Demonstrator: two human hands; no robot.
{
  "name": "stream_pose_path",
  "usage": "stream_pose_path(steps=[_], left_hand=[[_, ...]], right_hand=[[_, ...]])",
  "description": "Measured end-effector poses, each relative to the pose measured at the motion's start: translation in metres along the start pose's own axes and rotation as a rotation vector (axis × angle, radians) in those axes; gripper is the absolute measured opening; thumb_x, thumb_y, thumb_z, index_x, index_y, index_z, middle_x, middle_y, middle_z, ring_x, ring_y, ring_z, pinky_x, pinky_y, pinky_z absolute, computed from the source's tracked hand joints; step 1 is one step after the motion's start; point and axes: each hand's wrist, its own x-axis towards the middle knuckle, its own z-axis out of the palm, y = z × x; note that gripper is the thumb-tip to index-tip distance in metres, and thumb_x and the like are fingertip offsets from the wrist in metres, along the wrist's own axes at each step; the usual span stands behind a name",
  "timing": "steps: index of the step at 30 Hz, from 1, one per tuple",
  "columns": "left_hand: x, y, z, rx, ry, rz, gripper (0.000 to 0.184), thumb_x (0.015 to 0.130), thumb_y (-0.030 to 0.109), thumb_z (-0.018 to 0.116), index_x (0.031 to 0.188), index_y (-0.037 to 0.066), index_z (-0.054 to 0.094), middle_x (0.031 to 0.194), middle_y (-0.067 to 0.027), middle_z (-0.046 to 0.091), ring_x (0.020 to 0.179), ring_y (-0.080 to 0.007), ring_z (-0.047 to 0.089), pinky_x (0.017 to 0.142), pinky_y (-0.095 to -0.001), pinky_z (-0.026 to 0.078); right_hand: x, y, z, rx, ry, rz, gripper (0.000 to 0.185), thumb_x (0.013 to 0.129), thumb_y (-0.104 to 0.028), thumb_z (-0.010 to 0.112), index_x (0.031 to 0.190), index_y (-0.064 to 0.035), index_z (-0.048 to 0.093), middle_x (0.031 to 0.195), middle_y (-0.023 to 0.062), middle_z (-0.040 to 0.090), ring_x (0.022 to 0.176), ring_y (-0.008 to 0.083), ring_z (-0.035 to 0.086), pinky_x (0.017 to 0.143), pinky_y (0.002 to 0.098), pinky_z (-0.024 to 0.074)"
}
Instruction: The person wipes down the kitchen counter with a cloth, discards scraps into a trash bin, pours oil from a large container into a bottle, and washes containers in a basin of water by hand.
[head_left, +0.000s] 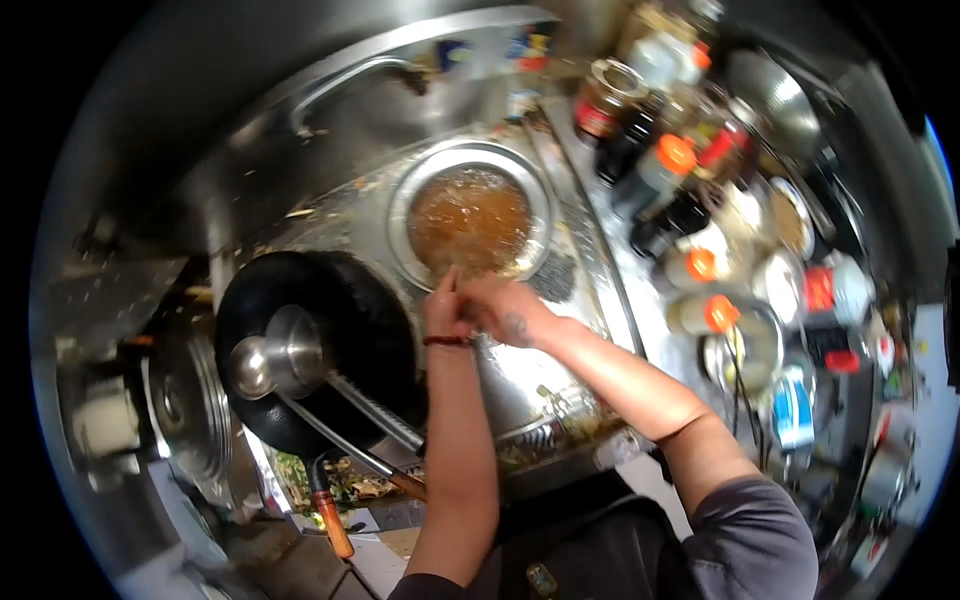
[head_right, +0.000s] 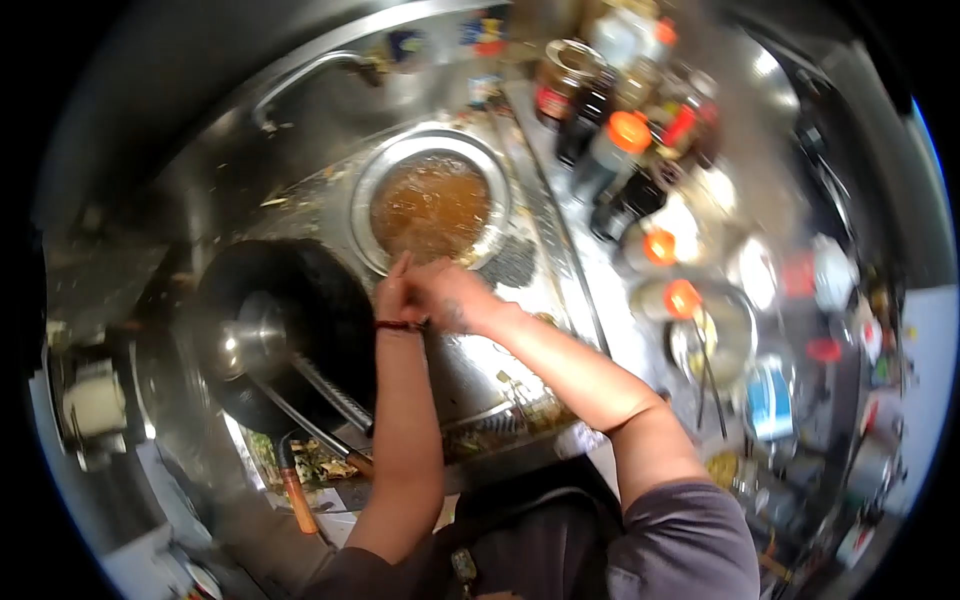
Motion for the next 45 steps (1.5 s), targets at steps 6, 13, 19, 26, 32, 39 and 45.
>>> stream_pose_path(steps=[6,13,19,26,32,39,45], left_hand=[[-0.101,-0.048,0.061,0.063,-0.12,0.12,0.044,0.098,0.04,0.033,0.122,0.005,0.047,0.108,-0.0104,0.057,0.094,-0.0207,0.059,0.078,-0.0305,0.051],[-0.123,-0.091,0.042,-0.549,-0.583,-0.206,0.044,0.084,0.01,0.05,0.127,0.006,0.041,0.12,-0.0061,0.05,0.118,-0.0257,0.042,0.103,-0.0471,0.031],[-0.143,-0.091,0.033,-1.065,-0.429,-0.487,0.023,0.085,0.013,0.055,0.105,0.003,0.05,0.103,-0.0054,0.05,0.095,-0.0164,0.051,0.077,-0.0297,0.047],[-0.144,-0.091,0.013,0.314,-0.036,-0.492,0.007,0.09,0.012,0.054,0.093,0.007,0.051,0.069,-0.0012,0.046,0.048,-0.0052,0.036,0.034,-0.0193,0.023],[-0.162,-0.122,0.041,1.21,0.206,-0.079,0.015,0.091,0.018,0.053,0.098,0.005,0.051,0.074,-0.0046,0.054,0.047,-0.0072,0.042,0.036,-0.0205,0.029],[-0.217,-0.114,0.08,-0.696,-0.22,-0.53,0.032,0.091,0.017,0.046,0.119,0.001,0.046,0.106,-0.011,0.05,0.092,-0.0169,0.05,0.045,-0.0205,0.043],[-0.238,-0.09,0.093,-0.911,-0.437,-0.528,0.009,0.086,0.012,0.046,0.092,0.005,0.045,0.086,-0.0036,0.045,0.061,-0.0087,0.04,0.045,-0.0216,0.029]], right_hand=[[-0.033,-0.005,-0.019,-0.034,0.295,0.05,0.014,0.082,-0.022,0.056,0.088,-0.0114,0.063,0.084,0.0085,0.063,0.093,0.028,0.056,0.078,0.0371,0.0409],[-0.081,0.033,0.059,1.903,0.316,0.216,0.055,0.09,-0.048,0.047,0.129,-0.0096,0.044,0.125,0.013,0.051,0.107,0.0285,0.054,0.09,0.0428,0.0457],[-0.074,0.016,0.072,1.909,0.176,0.257,0.032,0.083,-0.023,0.066,0.108,-0.0064,0.055,0.093,0.0082,0.059,0.084,0.0161,0.058,0.068,0.0281,0.0511],[-0.06,0.048,0.099,0.64,0.031,0.668,0.014,0.074,-0.004,0.064,0.085,-0.0075,0.057,0.069,0.0051,0.059,0.062,0.0183,0.057,0.049,0.0312,0.0468],[-0.082,-0.001,0.082,0.093,0.166,0.77,0.031,0.084,-0.021,0.053,0.109,-0.004,0.057,0.105,0.0189,0.062,0.092,0.0284,0.063,0.073,0.0432,0.0509],[-0.125,-0.017,0.046,1.905,0.059,0.237,0.051,0.09,-0.046,0.049,0.132,-0.0169,0.044,0.14,0.0161,0.036,0.113,0.0319,0.05,0.092,0.0464,0.044],[-0.098,-0.052,0.031,1.646,-0.025,-0.309,0.024,0.083,-0.021,0.065,0.1,-0.0052,0.062,0.091,0.0146,0.064,0.084,0.0247,0.062,0.069,0.0352,0.0523]])
